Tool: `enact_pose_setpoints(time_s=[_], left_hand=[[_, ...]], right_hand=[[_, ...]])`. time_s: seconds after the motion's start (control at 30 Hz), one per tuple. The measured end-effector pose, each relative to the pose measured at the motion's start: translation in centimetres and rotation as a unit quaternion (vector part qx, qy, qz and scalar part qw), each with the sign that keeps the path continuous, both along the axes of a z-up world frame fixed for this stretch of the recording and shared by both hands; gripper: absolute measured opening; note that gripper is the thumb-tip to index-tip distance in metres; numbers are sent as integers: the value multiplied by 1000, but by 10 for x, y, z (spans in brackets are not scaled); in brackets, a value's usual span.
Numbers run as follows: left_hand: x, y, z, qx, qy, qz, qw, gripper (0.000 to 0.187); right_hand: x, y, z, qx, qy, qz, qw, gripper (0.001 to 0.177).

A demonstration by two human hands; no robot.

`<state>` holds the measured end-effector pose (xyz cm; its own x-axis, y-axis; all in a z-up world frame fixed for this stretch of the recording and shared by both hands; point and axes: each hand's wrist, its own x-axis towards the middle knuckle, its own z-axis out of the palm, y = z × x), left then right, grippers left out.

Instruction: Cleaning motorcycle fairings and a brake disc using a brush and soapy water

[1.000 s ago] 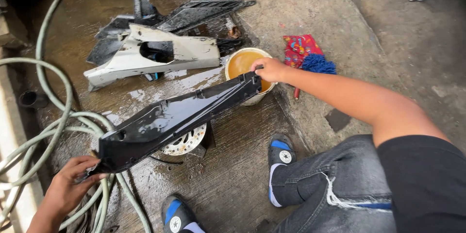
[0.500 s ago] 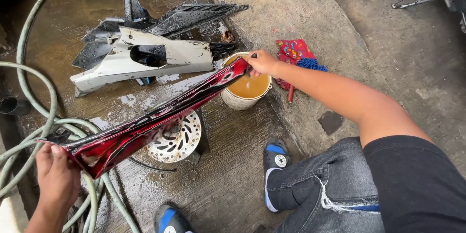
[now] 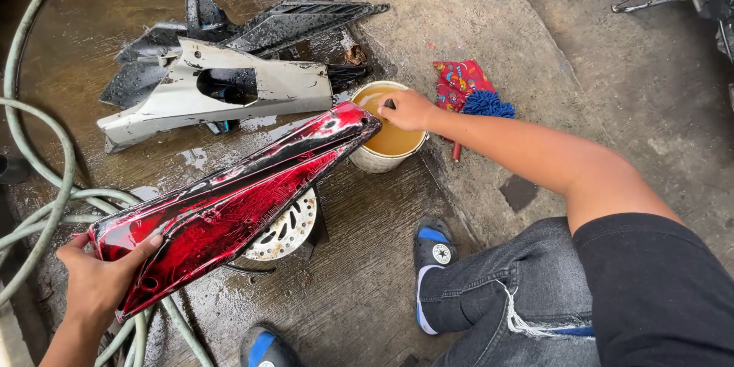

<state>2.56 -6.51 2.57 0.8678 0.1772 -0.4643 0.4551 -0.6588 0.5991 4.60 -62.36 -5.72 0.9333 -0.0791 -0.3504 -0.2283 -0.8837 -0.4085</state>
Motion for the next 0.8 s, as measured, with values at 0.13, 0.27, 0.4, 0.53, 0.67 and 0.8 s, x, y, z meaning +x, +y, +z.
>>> enact_pose_setpoints(time_s=[0.13, 0.27, 0.4, 0.53, 0.67, 0.8], left_hand=[[8, 22, -34, -54, 69, 35, 996, 97], [9, 35, -44, -70, 38, 18, 997, 80], [8, 36, -48, -60, 72, 17, 995, 97], [10, 32, -51, -29, 103, 21, 994, 100], [6, 28, -49, -47, 90, 18, 995, 72], [6, 25, -44, -40, 92, 7, 995, 68]], right_hand=[[-4, 3, 5, -33, 77, 20, 996, 30], [-5, 0, 9, -21, 36, 30, 999, 33], [-3, -2, 8, -37, 69, 50, 996, 39], [-4, -6, -4, -84, 90, 84, 989, 30], [0, -9, -5, 11, -2, 52, 999, 27], [-10, -3, -9, -53, 12, 105, 993, 26]])
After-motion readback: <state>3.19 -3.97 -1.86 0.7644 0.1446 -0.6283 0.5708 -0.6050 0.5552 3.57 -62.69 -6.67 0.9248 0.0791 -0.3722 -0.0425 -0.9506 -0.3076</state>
